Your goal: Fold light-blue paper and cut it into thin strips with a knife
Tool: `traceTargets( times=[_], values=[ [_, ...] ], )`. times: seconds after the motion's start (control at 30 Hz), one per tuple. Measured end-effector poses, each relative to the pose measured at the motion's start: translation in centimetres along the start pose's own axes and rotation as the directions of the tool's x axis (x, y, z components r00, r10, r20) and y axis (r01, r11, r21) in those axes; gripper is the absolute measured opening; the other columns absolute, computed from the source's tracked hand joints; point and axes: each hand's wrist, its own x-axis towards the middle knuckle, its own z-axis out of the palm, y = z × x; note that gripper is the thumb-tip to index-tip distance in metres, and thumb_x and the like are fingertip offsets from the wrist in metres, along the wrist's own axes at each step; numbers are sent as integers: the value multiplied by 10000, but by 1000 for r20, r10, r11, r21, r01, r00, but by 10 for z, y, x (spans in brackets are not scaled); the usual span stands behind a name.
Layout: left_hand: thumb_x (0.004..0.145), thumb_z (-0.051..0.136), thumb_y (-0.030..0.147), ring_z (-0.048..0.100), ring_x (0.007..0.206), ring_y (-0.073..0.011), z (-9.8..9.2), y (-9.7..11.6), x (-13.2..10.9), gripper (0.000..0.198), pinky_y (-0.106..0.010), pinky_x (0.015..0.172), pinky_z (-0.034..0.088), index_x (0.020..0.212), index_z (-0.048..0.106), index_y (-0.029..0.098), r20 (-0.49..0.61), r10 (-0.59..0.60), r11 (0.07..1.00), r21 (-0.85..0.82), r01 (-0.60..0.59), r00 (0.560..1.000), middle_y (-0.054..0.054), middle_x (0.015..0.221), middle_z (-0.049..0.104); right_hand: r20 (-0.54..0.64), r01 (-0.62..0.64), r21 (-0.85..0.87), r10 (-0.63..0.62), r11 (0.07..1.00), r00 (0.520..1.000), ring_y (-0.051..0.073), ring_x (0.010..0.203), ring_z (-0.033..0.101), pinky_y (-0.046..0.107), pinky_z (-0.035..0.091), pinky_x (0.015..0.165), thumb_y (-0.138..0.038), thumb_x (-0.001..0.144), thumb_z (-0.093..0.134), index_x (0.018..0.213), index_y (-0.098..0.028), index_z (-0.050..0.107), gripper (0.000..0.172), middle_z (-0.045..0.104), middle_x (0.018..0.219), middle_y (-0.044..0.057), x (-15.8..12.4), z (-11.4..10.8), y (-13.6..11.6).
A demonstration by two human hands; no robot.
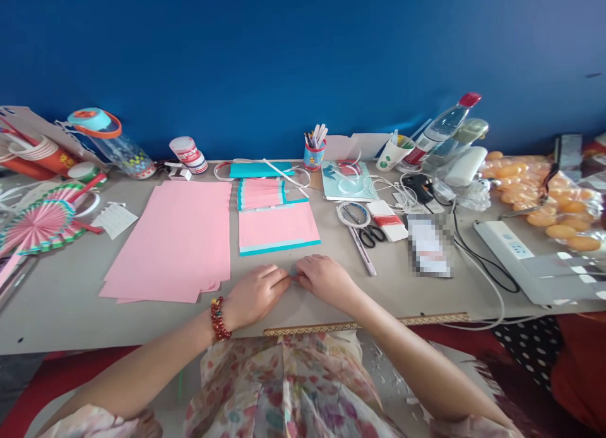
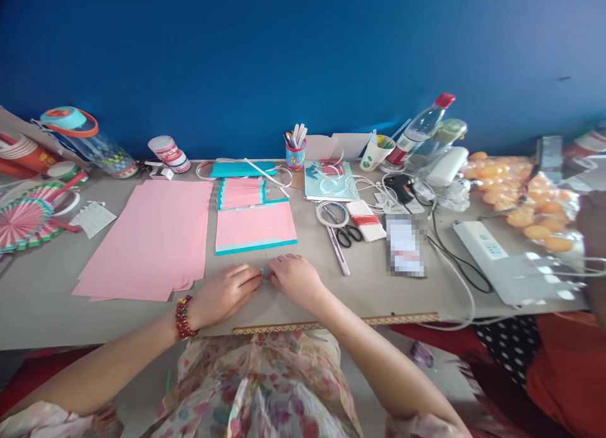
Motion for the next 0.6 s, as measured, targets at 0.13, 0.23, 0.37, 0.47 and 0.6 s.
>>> traceTargets(
  times=[0.13,0.23,0.37,0.47,0.6],
  values=[
    [1016,380,184,550,1011,-216,4,-2,-4,336,-386,896,471,1322,518,191,13,27,996,85,-28,1000,-94,1172,603,-18,-53,132,56,990,998,179,838,614,256,359,691,-240,929,598,945,-192,623,57,691,898,36,-14,-5,10],
    [1023,403,252,540,1026,-223,4,0,-4,374,-395,905,461,1391,466,225,26,20,992,121,-23,999,-86,1150,605,-17,-83,209,89,974,996,168,827,614,247,359,689,-190,930,573,954,-200,627,60,689,870,21,-28,-9,21],
    [1017,438,290,530,1050,-233,4,2,-3,394,-393,901,448,1408,454,244,54,15,989,144,-23,998,-81,1158,603,-50,-118,267,136,956,989,166,806,606,242,369,682,-186,932,550,904,-200,623,79,668,832,16,-40,-5,30],
    [1005,464,279,530,1059,-238,5,2,-3,414,-396,899,445,1419,448,251,50,9,990,139,-16,999,-81,1172,599,-82,-120,279,148,953,986,167,794,601,246,368,681,-179,928,542,881,-200,618,92,658,809,14,-41,0,33],
    [992,490,267,535,1069,-237,7,1,-4,440,-396,915,439,1429,438,263,40,2,992,123,-7,999,-79,1175,593,-88,-107,306,140,946,986,160,780,603,242,371,676,-171,918,552,875,-200,621,87,663,805,10,-39,2,34]
  ],
)
